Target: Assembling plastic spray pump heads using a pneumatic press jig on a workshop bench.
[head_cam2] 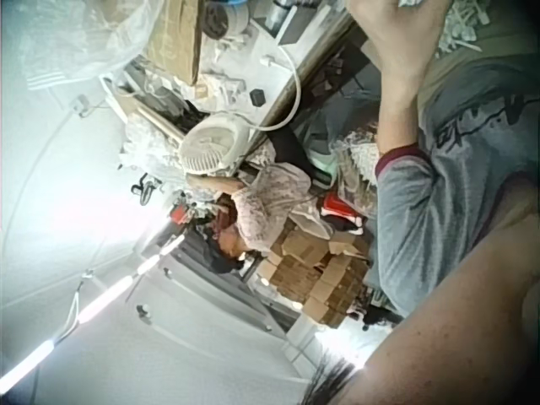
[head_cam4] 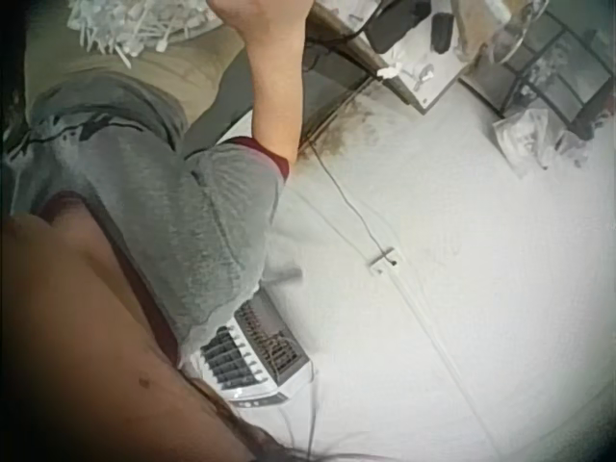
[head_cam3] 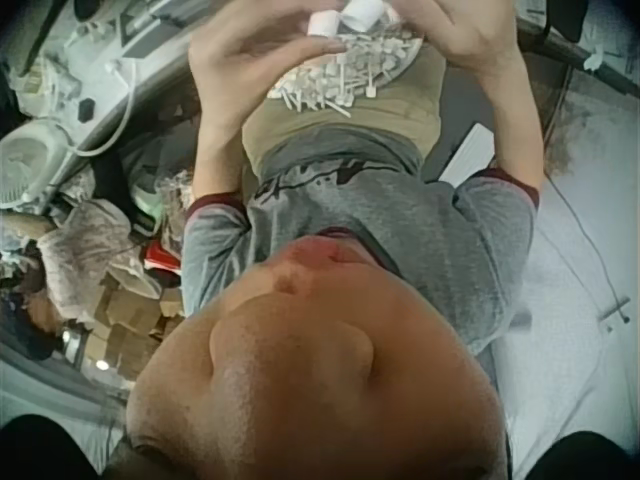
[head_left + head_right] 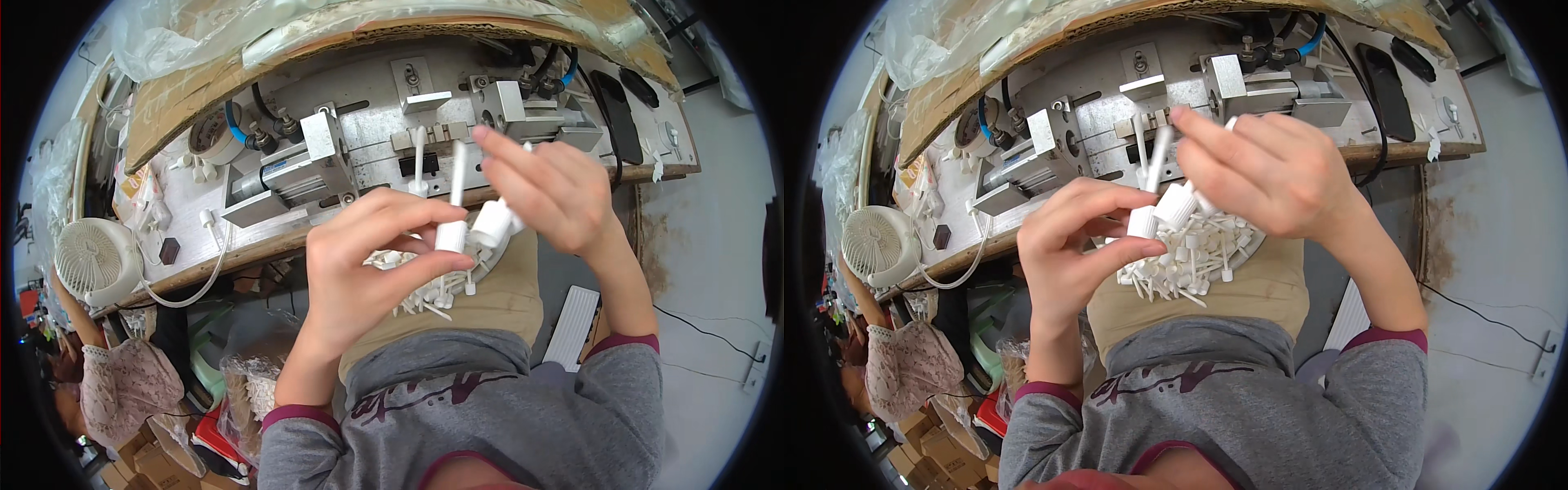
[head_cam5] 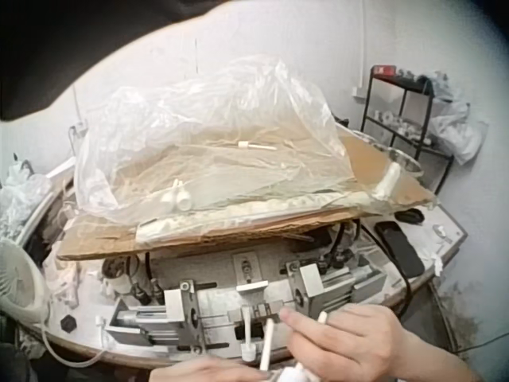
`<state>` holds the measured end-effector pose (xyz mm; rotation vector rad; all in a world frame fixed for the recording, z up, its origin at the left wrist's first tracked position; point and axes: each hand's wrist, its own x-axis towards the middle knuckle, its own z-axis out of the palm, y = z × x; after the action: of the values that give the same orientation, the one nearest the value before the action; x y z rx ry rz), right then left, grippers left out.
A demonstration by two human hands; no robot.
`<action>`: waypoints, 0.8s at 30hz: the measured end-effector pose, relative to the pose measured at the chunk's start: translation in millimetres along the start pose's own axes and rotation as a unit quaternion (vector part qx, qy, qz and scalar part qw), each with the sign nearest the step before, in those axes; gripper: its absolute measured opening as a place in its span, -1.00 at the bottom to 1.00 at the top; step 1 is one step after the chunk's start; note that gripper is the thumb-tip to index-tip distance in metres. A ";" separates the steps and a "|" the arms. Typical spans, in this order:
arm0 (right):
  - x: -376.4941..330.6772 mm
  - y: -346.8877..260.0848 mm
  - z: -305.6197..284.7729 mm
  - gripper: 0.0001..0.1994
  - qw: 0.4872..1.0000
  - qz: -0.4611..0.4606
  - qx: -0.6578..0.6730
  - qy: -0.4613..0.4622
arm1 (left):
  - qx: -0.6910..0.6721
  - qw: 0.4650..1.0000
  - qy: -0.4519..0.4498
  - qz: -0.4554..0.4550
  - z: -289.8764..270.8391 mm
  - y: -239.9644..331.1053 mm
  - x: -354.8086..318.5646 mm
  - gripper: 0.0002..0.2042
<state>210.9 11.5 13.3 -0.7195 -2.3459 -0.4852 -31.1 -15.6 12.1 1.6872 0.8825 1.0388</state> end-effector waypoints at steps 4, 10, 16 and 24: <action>-5.1 8.3 8.2 -0.68 0.995 0.064 0.048 0.065 | 0.300 0.942 0.066 0.131 5.2 -17.0 2.4 -0.69; -0.2 -1.2 5.9 -0.61 0.991 0.090 0.081 0.049 | 0.477 0.864 0.059 0.152 15.2 -32.8 17.8 -0.78; -2.6 -5.7 -2.2 -0.68 0.997 0.077 0.016 -0.004 | 0.441 0.884 0.033 0.152 8.6 -33.6 17.0 -0.67; 2.2 -14.6 5.9 -0.68 0.998 0.021 -0.057 -0.018 | 0.009 0.998 0.001 0.064 7.7 -5.7 7.7 -0.58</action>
<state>197.9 3.8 8.2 -0.8360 -2.3468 -0.5961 -21.7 -9.6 7.0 1.7762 0.7958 1.1213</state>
